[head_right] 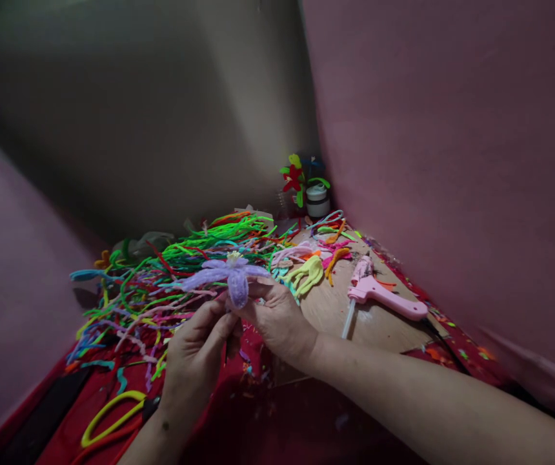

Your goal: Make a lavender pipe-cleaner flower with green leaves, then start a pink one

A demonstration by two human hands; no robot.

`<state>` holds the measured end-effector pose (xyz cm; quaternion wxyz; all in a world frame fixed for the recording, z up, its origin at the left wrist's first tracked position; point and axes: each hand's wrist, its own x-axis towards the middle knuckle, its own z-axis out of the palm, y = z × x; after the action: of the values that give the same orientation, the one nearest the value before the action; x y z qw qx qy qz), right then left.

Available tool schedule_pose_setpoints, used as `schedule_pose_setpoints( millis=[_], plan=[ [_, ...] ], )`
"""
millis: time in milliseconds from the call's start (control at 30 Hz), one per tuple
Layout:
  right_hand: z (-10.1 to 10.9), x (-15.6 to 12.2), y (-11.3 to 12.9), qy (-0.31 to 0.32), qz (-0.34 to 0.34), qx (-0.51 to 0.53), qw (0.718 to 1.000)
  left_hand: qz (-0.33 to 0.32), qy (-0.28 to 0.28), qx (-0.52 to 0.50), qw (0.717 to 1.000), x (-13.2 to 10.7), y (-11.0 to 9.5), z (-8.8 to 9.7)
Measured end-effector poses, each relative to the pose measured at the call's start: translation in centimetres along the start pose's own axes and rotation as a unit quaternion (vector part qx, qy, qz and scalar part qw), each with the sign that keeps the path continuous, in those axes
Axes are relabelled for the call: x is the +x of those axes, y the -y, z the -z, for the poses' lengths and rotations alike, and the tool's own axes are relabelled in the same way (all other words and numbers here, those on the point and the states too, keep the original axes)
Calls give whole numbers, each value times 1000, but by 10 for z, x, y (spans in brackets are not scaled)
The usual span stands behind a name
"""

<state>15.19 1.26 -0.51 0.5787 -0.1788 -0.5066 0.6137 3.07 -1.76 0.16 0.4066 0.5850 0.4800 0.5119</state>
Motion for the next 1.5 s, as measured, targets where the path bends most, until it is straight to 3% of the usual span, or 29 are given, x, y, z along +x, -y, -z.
schedule_pose_setpoints(
  millis=[67, 200, 267, 400, 500, 633, 767, 900, 1033, 1333, 1500],
  plan=[
    [0, 0, 0, 8, 10, -5, 1000, -16, -8, 15, 1000, 0, 2, 1],
    [0, 0, -1, -1, 29, -8, 1000, 33, 79, -48, 995, 6, 2, 6],
    [0, 0, -2, -23, 41, -11, 999, 29, 93, -43, 994, 9, -1, 9],
    [2, -1, -1, -61, 109, -86, 988, -62, 20, 17, 998, 11, -8, 15],
    [5, -5, 2, -60, 189, -214, 957, -88, -34, 18, 995, 4, -11, 15],
    [9, -9, 1, -45, 222, -311, 923, -40, -34, -28, 998, -11, -16, 9],
    [9, -8, -3, -67, 223, -331, 915, 12, 3, -96, 995, -20, -21, 1],
    [9, -6, -4, -66, 236, -357, 901, 63, -16, -147, 987, -24, -22, -1],
    [9, -6, -3, -71, 237, -378, 892, 61, -23, -147, 987, -26, -21, 1],
    [9, -8, -6, -60, 204, -323, 922, 15, 25, -110, 994, -23, -14, 6],
    [8, -8, -8, -87, 169, -252, 949, -13, 55, -66, 996, -19, -18, 5]
  ],
)
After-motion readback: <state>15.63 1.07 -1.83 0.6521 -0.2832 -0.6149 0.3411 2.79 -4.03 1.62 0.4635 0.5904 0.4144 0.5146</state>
